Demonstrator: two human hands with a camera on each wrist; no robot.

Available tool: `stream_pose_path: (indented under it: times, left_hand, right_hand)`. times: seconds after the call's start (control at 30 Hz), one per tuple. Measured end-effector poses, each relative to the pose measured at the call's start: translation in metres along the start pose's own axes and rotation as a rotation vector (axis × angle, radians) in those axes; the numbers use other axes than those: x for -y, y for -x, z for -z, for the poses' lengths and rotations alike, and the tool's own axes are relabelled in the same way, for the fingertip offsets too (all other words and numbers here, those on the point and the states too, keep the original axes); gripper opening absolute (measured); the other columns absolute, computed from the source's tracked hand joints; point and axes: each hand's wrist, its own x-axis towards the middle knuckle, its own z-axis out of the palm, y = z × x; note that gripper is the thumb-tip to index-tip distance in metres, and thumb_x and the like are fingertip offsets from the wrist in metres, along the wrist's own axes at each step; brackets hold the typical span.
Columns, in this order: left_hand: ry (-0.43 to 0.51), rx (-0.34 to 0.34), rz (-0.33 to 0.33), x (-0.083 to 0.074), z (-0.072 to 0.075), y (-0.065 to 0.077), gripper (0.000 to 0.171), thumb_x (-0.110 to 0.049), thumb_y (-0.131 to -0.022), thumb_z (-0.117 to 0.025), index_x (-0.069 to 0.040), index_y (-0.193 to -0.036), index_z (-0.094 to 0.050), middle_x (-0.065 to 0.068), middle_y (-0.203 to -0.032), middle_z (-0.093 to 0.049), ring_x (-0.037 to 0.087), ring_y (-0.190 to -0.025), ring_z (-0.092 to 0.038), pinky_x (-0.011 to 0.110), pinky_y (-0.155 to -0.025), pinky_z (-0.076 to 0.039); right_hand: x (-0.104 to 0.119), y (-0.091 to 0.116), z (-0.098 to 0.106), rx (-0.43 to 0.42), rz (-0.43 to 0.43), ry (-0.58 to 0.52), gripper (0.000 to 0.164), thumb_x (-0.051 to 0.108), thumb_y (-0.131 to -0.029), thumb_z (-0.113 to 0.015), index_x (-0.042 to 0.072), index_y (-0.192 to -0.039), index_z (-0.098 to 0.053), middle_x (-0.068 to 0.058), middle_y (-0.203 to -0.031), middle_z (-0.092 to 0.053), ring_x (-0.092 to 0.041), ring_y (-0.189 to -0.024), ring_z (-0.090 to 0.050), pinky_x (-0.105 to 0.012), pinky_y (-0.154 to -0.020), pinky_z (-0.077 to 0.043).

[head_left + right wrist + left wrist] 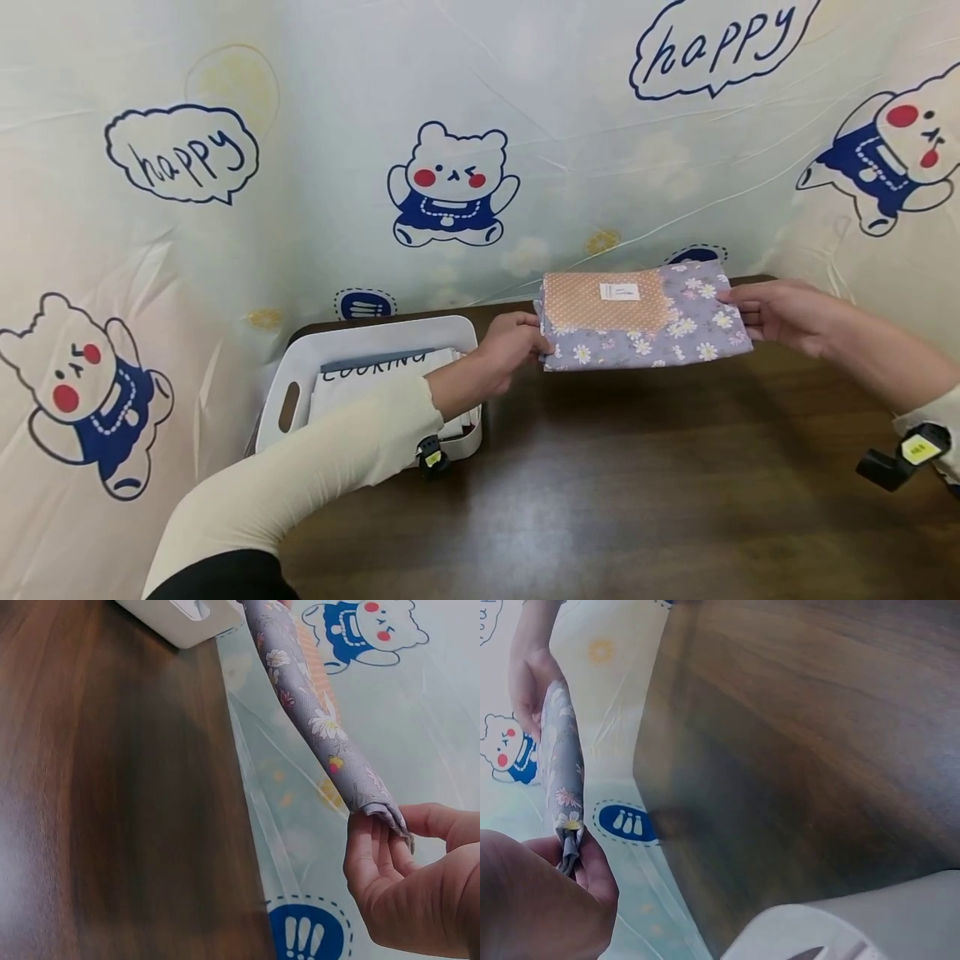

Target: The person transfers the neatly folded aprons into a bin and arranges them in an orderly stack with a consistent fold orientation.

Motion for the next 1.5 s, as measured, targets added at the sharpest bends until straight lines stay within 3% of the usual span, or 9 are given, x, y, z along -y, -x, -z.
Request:
stream_pose_path:
  times: [0.27, 0.47, 0.63, 0.83, 1.0, 1.27, 1.5]
  left_hand:
    - [-0.005, -0.021, 0.006, 0.004, 0.02, 0.011, 0.042, 0.003, -0.088, -0.061, 0.005, -0.13, -0.059, 0.02, -0.118, -0.066, 0.021, -0.087, -0.067, 0.028, -0.073, -0.055]
    - [-0.01, -0.038, 0.032, 0.003, 0.037, 0.019, 0.044, 0.003, -0.09, -0.059, 0.004, -0.134, -0.056, 0.02, -0.121, -0.065, 0.021, -0.091, -0.068, 0.034, -0.083, -0.058]
    - [-0.005, -0.05, 0.065, 0.0, 0.051, 0.027, 0.048, 0.004, -0.09, -0.057, 0.004, -0.138, -0.052, 0.018, -0.124, -0.062, 0.02, -0.095, -0.065, 0.039, -0.095, -0.054]
    - [-0.059, -0.049, 0.109, -0.005, 0.067, 0.037, 0.048, 0.003, -0.09, -0.059, 0.003, -0.137, -0.052, 0.017, -0.123, -0.063, 0.019, -0.093, -0.064, 0.032, -0.088, -0.055]
    - [-0.08, -0.048, 0.113, -0.007, 0.078, 0.043, 0.045, 0.005, -0.089, -0.057, 0.004, -0.134, -0.053, 0.017, -0.121, -0.062, 0.019, -0.092, -0.064, 0.032, -0.088, -0.056]
    - [-0.064, -0.067, 0.139, -0.003, 0.092, 0.048, 0.048, 0.008, -0.091, -0.056, 0.006, -0.138, -0.049, 0.018, -0.125, -0.059, 0.021, -0.098, -0.062, 0.047, -0.108, -0.05]
    - [-0.076, -0.065, 0.13, 0.003, 0.105, 0.054, 0.049, 0.007, -0.092, -0.056, 0.006, -0.14, -0.05, 0.015, -0.122, -0.065, 0.017, -0.096, -0.065, 0.043, -0.107, -0.051]
  right_hand:
    - [-0.006, -0.005, -0.017, 0.008, -0.021, 0.041, 0.018, 0.015, -0.108, -0.051, 0.019, -0.106, -0.069, 0.004, -0.103, -0.075, -0.013, -0.095, -0.072, -0.03, -0.085, -0.061]
    - [-0.002, -0.005, -0.04, 0.037, -0.006, -0.012, 0.014, 0.012, -0.106, -0.054, 0.015, -0.107, -0.068, 0.002, -0.104, -0.075, -0.013, -0.096, -0.071, -0.03, -0.086, -0.061]
    - [0.002, -0.005, -0.055, 0.063, -0.002, -0.006, 0.016, 0.014, -0.106, -0.055, 0.01, -0.12, -0.059, 0.003, -0.107, -0.074, -0.013, -0.098, -0.07, -0.03, -0.088, -0.06]
    - [0.005, -0.006, -0.072, 0.077, 0.009, 0.028, 0.025, 0.016, -0.106, -0.056, 0.006, -0.128, -0.052, 0.002, -0.108, -0.072, -0.014, -0.099, -0.069, -0.029, -0.09, -0.06]
    - [0.009, -0.007, -0.085, 0.095, 0.027, 0.014, 0.015, 0.013, -0.104, -0.057, 0.008, -0.119, -0.06, 0.001, -0.106, -0.071, -0.014, -0.098, -0.069, -0.029, -0.089, -0.06]
    - [0.01, -0.015, -0.1, 0.14, 0.047, -0.009, 0.011, 0.01, -0.103, -0.058, 0.009, -0.111, -0.066, 0.0, -0.104, -0.073, -0.015, -0.098, -0.07, -0.03, -0.09, -0.06]
    - [0.009, -0.02, -0.11, 0.158, 0.049, 0.014, 0.013, 0.01, -0.103, -0.059, 0.005, -0.112, -0.066, -0.001, -0.104, -0.072, -0.015, -0.099, -0.07, -0.031, -0.092, -0.059]
